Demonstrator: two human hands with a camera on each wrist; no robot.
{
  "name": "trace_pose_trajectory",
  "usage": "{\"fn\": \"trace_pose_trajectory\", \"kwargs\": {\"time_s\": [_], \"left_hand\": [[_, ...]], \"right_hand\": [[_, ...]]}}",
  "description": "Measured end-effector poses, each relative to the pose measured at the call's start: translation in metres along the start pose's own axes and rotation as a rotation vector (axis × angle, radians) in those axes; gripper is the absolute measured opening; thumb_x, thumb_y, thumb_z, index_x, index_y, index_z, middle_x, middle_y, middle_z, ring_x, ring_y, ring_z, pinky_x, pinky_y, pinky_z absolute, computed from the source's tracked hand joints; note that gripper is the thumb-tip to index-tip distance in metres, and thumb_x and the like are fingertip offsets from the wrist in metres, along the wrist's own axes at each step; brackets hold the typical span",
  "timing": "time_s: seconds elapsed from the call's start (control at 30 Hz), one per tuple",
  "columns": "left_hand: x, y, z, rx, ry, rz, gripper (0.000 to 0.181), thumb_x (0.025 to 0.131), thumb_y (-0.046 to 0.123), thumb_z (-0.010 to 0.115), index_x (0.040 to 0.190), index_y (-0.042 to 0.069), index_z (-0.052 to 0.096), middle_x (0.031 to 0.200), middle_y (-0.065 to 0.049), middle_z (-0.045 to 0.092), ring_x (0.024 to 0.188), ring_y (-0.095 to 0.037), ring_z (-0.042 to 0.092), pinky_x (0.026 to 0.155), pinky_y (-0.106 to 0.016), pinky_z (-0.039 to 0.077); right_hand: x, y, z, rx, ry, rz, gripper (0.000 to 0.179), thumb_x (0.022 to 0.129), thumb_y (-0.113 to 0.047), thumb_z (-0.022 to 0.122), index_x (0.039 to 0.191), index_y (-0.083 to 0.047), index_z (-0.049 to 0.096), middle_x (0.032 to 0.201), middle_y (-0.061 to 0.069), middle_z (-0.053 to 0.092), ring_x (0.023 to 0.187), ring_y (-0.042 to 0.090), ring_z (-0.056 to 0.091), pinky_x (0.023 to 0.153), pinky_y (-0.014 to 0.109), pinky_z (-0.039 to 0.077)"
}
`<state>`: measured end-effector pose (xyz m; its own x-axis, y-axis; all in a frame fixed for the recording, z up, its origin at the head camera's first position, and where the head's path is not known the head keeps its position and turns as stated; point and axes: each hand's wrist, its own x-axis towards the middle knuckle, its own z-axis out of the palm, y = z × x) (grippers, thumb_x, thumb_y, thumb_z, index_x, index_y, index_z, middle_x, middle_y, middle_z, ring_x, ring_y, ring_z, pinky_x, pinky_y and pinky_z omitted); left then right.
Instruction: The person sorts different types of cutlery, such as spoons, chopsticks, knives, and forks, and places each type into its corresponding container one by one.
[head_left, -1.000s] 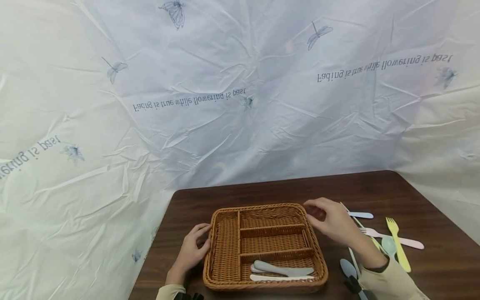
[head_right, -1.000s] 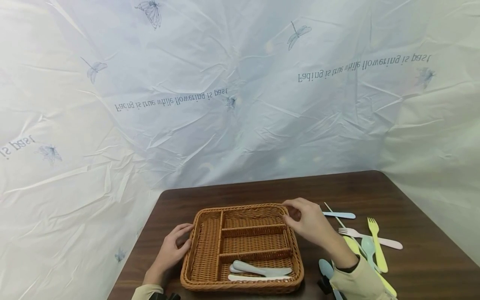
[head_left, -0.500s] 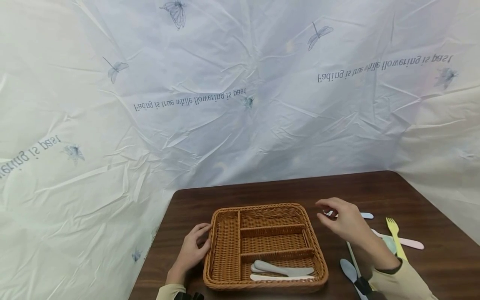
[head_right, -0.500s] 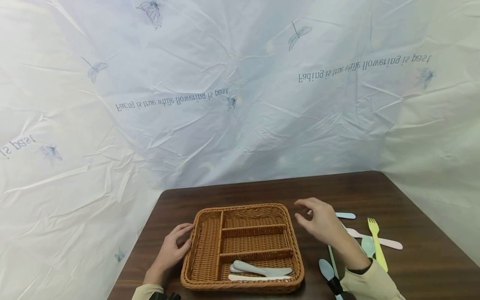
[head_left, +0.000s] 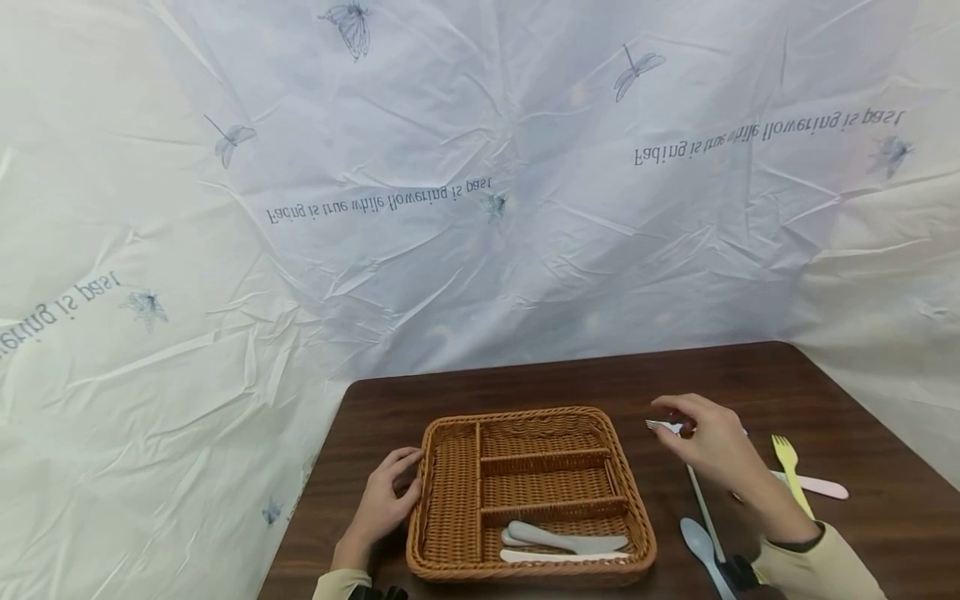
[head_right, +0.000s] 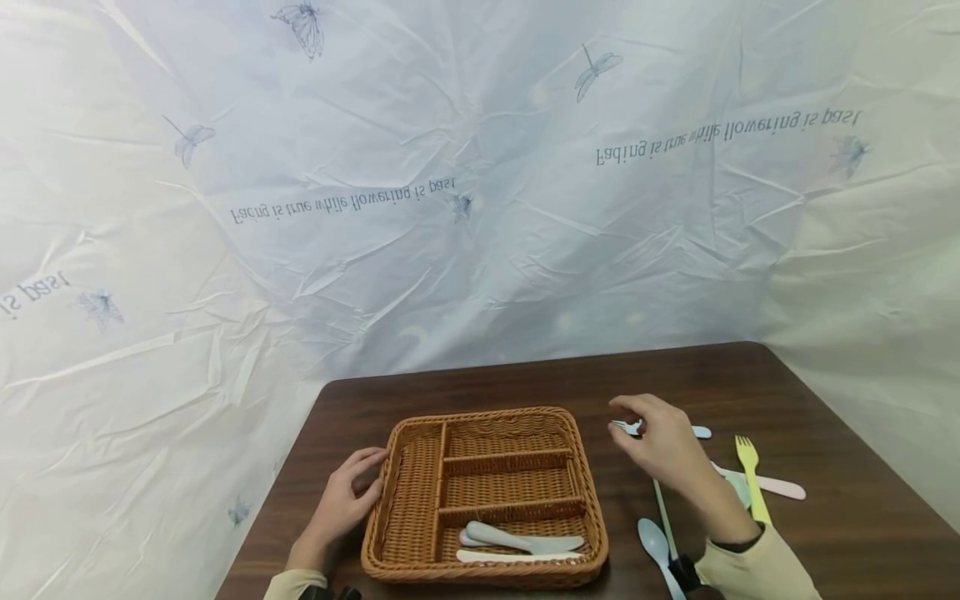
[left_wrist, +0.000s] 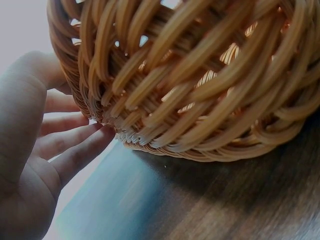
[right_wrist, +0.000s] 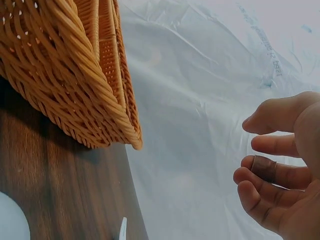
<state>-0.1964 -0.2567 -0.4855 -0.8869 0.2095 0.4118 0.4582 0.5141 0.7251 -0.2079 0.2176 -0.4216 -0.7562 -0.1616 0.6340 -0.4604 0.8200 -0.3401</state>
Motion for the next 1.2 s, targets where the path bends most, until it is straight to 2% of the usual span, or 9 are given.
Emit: {"fn": "trace_pose_trajectory", "kwargs": {"time_s": [0.1, 0.27, 0.5, 0.7, 1.0, 1.2], "left_hand": [[0.000, 0.000, 0.000, -0.001, 0.000, 0.003, 0.039, 0.089, -0.007, 0.060, 0.128, -0.009, 0.058, 0.128, -0.026, 0.054, 0.116, -0.038, 0.058, 0.082, -0.035, 0.059], [0.000, 0.001, -0.001, -0.006, -0.001, 0.030, 0.039, 0.088, -0.008, 0.060, 0.127, -0.010, 0.058, 0.127, -0.028, 0.054, 0.115, -0.041, 0.058, 0.081, -0.038, 0.059], [0.001, 0.001, -0.001, -0.017, -0.005, 0.039, 0.039, 0.088, -0.009, 0.060, 0.128, -0.011, 0.057, 0.127, -0.029, 0.053, 0.115, -0.042, 0.058, 0.081, -0.039, 0.059], [0.000, 0.002, -0.001, -0.016, -0.007, 0.018, 0.040, 0.089, -0.007, 0.060, 0.129, -0.010, 0.057, 0.128, -0.027, 0.053, 0.116, -0.042, 0.057, 0.082, -0.041, 0.059], [0.001, 0.004, 0.002, -0.018, 0.046, 0.010, 0.039, 0.085, -0.011, 0.062, 0.124, -0.010, 0.061, 0.124, -0.024, 0.056, 0.112, -0.041, 0.059, 0.079, -0.039, 0.060], [-0.001, 0.002, 0.003, -0.017, 0.049, 0.012, 0.039, 0.086, -0.011, 0.061, 0.125, -0.010, 0.060, 0.125, -0.025, 0.056, 0.114, -0.041, 0.058, 0.079, -0.041, 0.059]], "right_hand": [[0.000, 0.004, -0.003, -0.008, 0.021, 0.005, 0.031, 0.075, -0.010, 0.080, 0.105, -0.009, 0.072, 0.090, 0.003, 0.067, 0.068, 0.014, 0.060, 0.053, 0.024, 0.046], [-0.001, 0.013, -0.006, -0.033, 0.044, 0.022, 0.030, 0.073, -0.010, 0.081, 0.102, -0.009, 0.072, 0.086, 0.002, 0.067, 0.065, 0.010, 0.054, 0.051, 0.023, 0.040], [-0.006, 0.024, -0.008, -0.034, 0.044, 0.069, 0.031, 0.074, -0.012, 0.080, 0.104, -0.007, 0.072, 0.090, 0.008, 0.069, 0.070, 0.025, 0.065, 0.053, 0.027, 0.047], [-0.010, 0.034, -0.009, -0.026, 0.052, 0.098, 0.031, 0.074, -0.012, 0.080, 0.104, -0.008, 0.072, 0.089, 0.009, 0.070, 0.067, 0.022, 0.064, 0.053, 0.026, 0.047], [-0.014, 0.044, -0.015, -0.027, 0.020, 0.148, 0.034, 0.077, -0.015, 0.078, 0.108, -0.004, 0.069, 0.090, 0.011, 0.070, 0.067, 0.023, 0.065, 0.053, 0.025, 0.047], [-0.019, 0.051, -0.017, -0.057, 0.014, 0.174, 0.036, 0.077, -0.015, 0.077, 0.109, -0.003, 0.068, 0.092, 0.016, 0.070, 0.067, 0.027, 0.066, 0.054, 0.037, 0.049]]}}
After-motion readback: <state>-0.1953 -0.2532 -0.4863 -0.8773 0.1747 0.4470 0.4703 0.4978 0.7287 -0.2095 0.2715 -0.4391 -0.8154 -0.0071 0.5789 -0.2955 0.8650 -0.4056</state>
